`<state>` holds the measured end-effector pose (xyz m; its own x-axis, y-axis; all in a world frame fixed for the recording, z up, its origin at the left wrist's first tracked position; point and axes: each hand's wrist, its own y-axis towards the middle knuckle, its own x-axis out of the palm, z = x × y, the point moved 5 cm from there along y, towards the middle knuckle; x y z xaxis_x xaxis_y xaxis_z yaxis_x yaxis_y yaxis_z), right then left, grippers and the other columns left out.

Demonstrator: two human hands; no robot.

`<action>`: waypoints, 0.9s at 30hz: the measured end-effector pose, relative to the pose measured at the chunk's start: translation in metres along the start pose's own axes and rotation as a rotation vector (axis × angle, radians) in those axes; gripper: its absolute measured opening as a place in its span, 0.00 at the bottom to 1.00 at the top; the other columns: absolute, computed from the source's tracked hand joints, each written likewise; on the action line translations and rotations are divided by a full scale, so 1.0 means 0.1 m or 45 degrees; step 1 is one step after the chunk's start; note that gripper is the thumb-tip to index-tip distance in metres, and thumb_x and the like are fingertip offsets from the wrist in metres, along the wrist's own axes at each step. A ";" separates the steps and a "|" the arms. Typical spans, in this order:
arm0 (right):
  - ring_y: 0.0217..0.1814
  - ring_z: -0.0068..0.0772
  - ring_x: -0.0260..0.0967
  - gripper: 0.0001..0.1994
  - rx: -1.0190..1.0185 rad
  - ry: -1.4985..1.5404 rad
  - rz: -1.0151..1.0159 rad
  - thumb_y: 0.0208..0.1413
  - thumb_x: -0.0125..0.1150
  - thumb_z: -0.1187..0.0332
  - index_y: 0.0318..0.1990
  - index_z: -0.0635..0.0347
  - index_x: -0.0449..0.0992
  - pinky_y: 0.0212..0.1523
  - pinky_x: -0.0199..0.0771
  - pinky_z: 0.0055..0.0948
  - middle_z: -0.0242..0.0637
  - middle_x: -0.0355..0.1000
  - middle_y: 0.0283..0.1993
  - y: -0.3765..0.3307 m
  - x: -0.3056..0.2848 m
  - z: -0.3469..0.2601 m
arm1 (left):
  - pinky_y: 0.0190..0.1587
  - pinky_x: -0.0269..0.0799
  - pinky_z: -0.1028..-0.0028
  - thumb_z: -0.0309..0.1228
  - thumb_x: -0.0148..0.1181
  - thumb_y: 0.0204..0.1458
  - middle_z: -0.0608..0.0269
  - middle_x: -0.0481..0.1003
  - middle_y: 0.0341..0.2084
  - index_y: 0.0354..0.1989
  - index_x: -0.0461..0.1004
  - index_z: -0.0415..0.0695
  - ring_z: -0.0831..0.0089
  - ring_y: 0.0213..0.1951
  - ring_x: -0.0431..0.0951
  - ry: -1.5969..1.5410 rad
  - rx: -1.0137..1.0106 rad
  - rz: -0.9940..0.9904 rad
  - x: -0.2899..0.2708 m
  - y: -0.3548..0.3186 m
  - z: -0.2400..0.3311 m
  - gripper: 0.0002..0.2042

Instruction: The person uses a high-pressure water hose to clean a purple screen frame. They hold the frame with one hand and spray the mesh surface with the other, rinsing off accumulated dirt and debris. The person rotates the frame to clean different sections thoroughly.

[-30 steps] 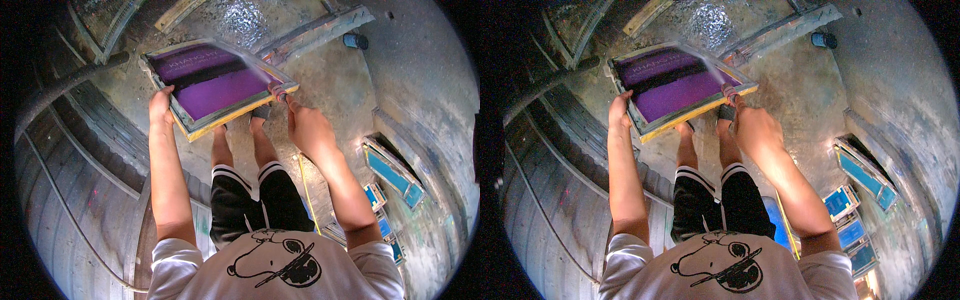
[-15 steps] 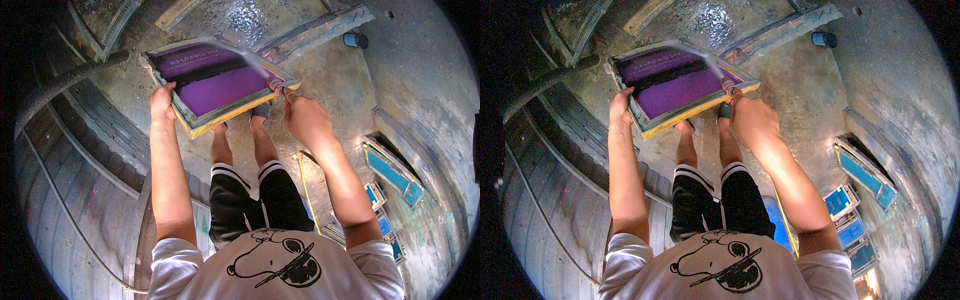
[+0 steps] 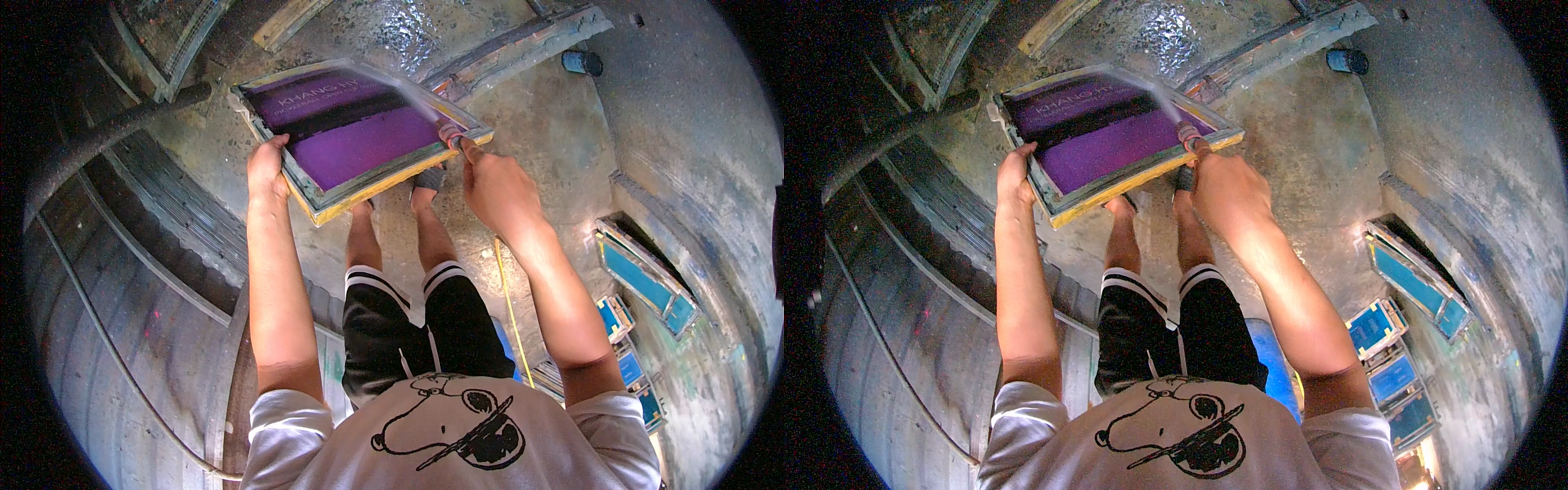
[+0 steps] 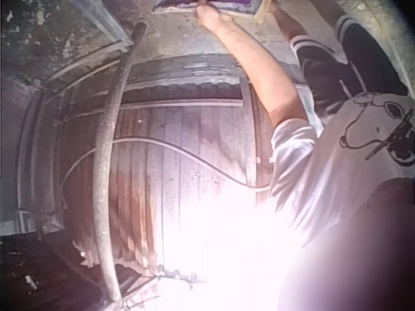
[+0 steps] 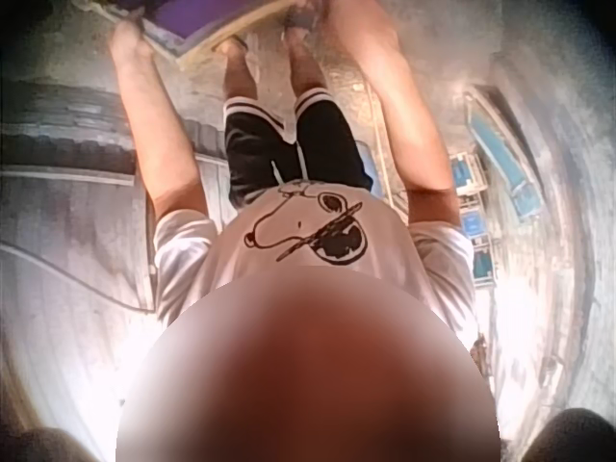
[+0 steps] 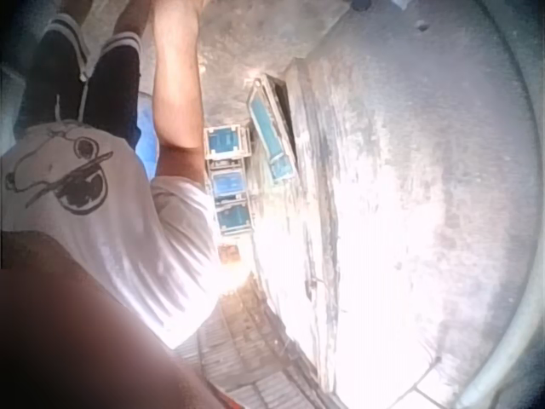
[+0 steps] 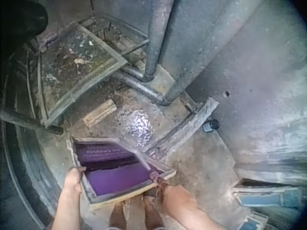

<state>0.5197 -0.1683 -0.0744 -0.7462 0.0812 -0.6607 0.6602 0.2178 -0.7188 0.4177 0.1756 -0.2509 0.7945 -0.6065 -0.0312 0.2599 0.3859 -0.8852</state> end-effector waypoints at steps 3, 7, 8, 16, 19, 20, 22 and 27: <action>0.40 0.58 0.78 0.20 -0.023 0.009 -0.002 0.61 0.51 0.68 0.61 0.57 0.74 0.45 0.77 0.52 0.56 0.78 0.36 0.02 0.02 -0.03 | 0.35 0.82 0.58 0.25 0.53 0.59 0.51 0.77 0.32 0.42 0.71 0.33 0.57 0.28 0.80 -0.011 0.009 -0.018 -0.07 0.06 0.00 0.07; 0.41 0.58 0.78 0.20 -0.016 0.014 0.001 0.62 0.51 0.67 0.60 0.57 0.74 0.45 0.77 0.52 0.56 0.78 0.37 0.01 0.02 -0.03 | 0.33 0.82 0.58 0.25 0.54 0.59 0.52 0.76 0.30 0.41 0.71 0.33 0.58 0.26 0.79 -0.007 -0.011 -0.018 -0.03 0.03 -0.01 0.07; 0.41 0.58 0.78 0.20 -0.014 0.013 0.002 0.63 0.51 0.67 0.60 0.57 0.74 0.46 0.77 0.52 0.57 0.78 0.37 0.01 0.03 -0.02 | 0.33 0.82 0.58 0.25 0.54 0.59 0.52 0.76 0.30 0.41 0.71 0.33 0.58 0.26 0.79 -0.002 -0.014 -0.009 -0.01 0.00 0.00 0.07; 0.42 0.58 0.78 0.20 0.029 0.011 -0.056 0.63 0.51 0.67 0.61 0.57 0.74 0.46 0.77 0.52 0.57 0.77 0.38 0.03 0.09 0.01 | 0.33 0.82 0.57 0.25 0.54 0.58 0.52 0.76 0.29 0.41 0.70 0.34 0.57 0.26 0.78 0.013 -0.029 0.028 -0.03 -0.02 0.01 0.07; 0.42 0.58 0.77 0.20 0.025 0.032 -0.049 0.62 0.52 0.68 0.61 0.57 0.74 0.46 0.76 0.53 0.57 0.77 0.38 0.05 0.13 0.03 | 0.33 0.82 0.57 0.25 0.54 0.59 0.52 0.76 0.29 0.42 0.70 0.34 0.57 0.26 0.78 0.012 -0.048 0.018 -0.07 0.04 -0.02 0.07; 0.42 0.58 0.78 0.20 0.024 0.037 -0.046 0.62 0.52 0.68 0.61 0.57 0.74 0.46 0.76 0.53 0.57 0.77 0.38 0.05 0.13 0.04 | 0.34 0.82 0.57 0.26 0.54 0.59 0.52 0.76 0.30 0.42 0.70 0.35 0.56 0.26 0.78 0.007 -0.056 0.012 -0.07 0.05 -0.03 0.07; 0.41 0.58 0.78 0.20 0.024 0.046 -0.041 0.62 0.52 0.68 0.61 0.57 0.74 0.45 0.77 0.52 0.57 0.77 0.37 0.06 0.14 0.05 | 0.35 0.82 0.56 0.26 0.53 0.59 0.52 0.76 0.30 0.41 0.71 0.35 0.56 0.27 0.79 -0.003 -0.073 -0.002 -0.04 0.04 -0.03 0.07; 0.40 0.58 0.78 0.20 0.030 0.071 -0.003 0.62 0.52 0.69 0.61 0.57 0.74 0.43 0.77 0.52 0.57 0.77 0.37 0.04 0.11 0.04 | 0.36 0.82 0.55 0.26 0.53 0.60 0.51 0.77 0.31 0.41 0.72 0.36 0.55 0.30 0.80 0.009 -0.065 0.027 0.02 -0.06 -0.01 0.06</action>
<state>0.5146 -0.1703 -0.0857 -0.7509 0.1353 -0.6464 0.6598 0.1954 -0.7256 0.4171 0.1720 -0.2461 0.7957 -0.6034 -0.0530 0.2145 0.3625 -0.9070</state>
